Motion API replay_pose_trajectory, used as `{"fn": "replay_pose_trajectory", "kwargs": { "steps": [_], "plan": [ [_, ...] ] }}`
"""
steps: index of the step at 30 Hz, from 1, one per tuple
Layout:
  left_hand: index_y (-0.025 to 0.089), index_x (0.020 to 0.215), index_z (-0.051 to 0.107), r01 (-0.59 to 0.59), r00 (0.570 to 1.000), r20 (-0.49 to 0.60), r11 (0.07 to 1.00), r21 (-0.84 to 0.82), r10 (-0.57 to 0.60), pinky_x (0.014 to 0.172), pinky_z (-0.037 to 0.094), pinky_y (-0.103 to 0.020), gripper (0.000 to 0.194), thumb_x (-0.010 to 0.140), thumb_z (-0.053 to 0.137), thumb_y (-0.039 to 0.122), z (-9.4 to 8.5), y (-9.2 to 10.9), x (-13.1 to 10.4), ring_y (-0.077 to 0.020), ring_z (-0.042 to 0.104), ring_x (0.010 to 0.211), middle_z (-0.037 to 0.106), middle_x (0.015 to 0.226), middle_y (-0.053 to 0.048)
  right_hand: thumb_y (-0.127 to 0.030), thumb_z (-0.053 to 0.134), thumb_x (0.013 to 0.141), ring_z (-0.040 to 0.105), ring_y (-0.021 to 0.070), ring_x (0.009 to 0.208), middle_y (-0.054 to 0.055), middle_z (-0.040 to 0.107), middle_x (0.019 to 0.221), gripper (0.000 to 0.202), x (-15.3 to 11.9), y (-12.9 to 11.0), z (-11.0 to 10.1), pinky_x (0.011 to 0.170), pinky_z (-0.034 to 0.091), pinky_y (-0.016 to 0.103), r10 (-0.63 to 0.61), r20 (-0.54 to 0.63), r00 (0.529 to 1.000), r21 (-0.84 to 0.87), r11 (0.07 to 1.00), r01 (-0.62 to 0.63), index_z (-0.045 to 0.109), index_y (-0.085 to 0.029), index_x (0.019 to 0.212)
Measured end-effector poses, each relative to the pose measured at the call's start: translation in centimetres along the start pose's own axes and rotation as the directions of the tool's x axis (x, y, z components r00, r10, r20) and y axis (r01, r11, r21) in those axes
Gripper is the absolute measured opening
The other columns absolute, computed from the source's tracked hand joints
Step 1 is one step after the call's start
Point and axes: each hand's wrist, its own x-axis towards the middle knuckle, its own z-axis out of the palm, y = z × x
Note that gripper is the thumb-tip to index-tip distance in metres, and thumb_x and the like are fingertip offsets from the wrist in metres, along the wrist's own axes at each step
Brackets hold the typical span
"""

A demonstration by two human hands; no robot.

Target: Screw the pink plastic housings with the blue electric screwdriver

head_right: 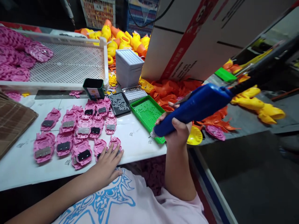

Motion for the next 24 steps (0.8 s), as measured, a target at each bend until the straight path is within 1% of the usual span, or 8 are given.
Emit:
{"fn": "replay_pose_trajectory", "kwargs": {
  "steps": [5,8,11,14,17,21,23,24],
  "plan": [
    [0.018,0.144,0.040,-0.071,0.995,-0.067,0.997,0.022,0.073,0.112,0.019,-0.064,0.067,0.082,0.066,0.030,2.5,0.0,0.9,-0.0392,0.017,0.143,0.029,0.153,-0.021,-0.037,0.065,0.059,0.058,0.0162,0.045,-0.002,0.062,0.055,0.027,2.4,0.8,0.1,0.045,0.048,0.030,-0.026,0.057,0.998,0.010,1.000,0.025,0.057,-0.022,0.081],
    [0.021,0.143,0.041,-0.110,0.992,-0.055,0.994,0.030,0.111,0.112,0.017,-0.065,0.069,0.079,0.067,0.023,3.4,0.4,1.5,-0.0382,0.017,0.143,0.029,0.154,-0.020,-0.037,0.065,0.060,0.058,0.0172,0.043,-0.003,0.061,0.053,0.029,4.3,1.4,0.2,0.043,0.048,0.031,-0.059,0.063,0.996,0.017,0.998,0.058,0.058,-0.022,0.084],
    [0.021,0.143,0.041,-0.142,0.990,0.009,0.989,0.033,0.142,0.111,0.018,-0.065,0.070,0.078,0.064,0.016,3.4,1.0,2.2,-0.0378,0.018,0.143,0.027,0.154,-0.020,-0.038,0.065,0.062,0.058,0.0155,0.042,-0.006,0.058,0.053,0.033,6.7,2.4,0.8,0.042,0.048,0.029,-0.074,0.035,0.997,0.045,0.996,0.072,0.057,-0.022,0.089],
    [0.020,0.144,0.039,-0.234,0.972,-0.005,0.972,0.030,0.234,0.113,0.019,-0.062,0.071,0.078,0.065,0.017,2.8,1.4,3.1,-0.0363,0.018,0.144,0.026,0.155,-0.019,-0.040,0.066,0.062,0.056,0.0132,0.042,-0.007,0.057,0.054,0.037,9.2,3.7,1.8,0.043,0.048,0.027,-0.059,0.032,0.998,0.057,0.997,0.057,0.056,-0.023,0.093],
    [0.020,0.143,0.040,-0.347,0.932,-0.092,0.937,0.047,0.350,0.116,0.021,-0.056,0.062,0.085,0.060,0.024,2.1,1.3,4.5,-0.0320,0.023,0.144,0.034,0.153,-0.015,-0.040,0.067,0.059,0.055,0.0121,0.042,-0.008,0.057,0.053,0.039,11.2,5.0,2.9,0.044,0.048,0.027,0.005,0.042,0.999,0.054,0.999,-0.007,0.054,-0.023,0.092],
    [0.018,0.139,0.045,-0.391,0.882,-0.222,0.908,0.151,0.417,0.114,0.028,-0.050,0.050,0.091,0.050,0.030,1.5,1.2,5.9,-0.0294,0.035,0.140,0.044,0.148,-0.014,-0.039,0.070,0.054,0.055,0.0116,0.044,-0.008,0.057,0.053,0.040,11.8,6.2,3.8,0.044,0.048,0.025,0.073,0.058,0.996,0.047,0.996,-0.076,0.053,-0.022,0.086],
    [0.019,0.137,0.047,-0.425,0.826,-0.293,0.873,0.239,0.482,0.112,0.034,-0.047,0.050,0.091,0.050,0.037,2.2,1.1,6.4,-0.0286,0.042,0.135,0.049,0.145,-0.012,-0.038,0.070,0.055,0.055,0.0109,0.044,-0.008,0.058,0.054,0.037,11.2,6.3,4.1,0.044,0.047,0.024,0.057,0.061,0.997,0.080,0.995,-0.062,0.053,-0.022,0.083],
    [0.020,0.135,0.050,-0.428,0.778,-0.354,0.850,0.307,0.519,0.108,0.039,-0.045,0.050,0.089,0.052,0.040,2.9,1.0,6.8,-0.0281,0.047,0.131,0.053,0.141,-0.010,-0.037,0.070,0.056,0.054,0.0103,0.042,-0.008,0.059,0.053,0.033,10.8,6.3,4.2,0.043,0.046,0.024,0.047,0.058,0.997,0.100,0.994,-0.053,0.053,-0.021,0.080]
  ]
}}
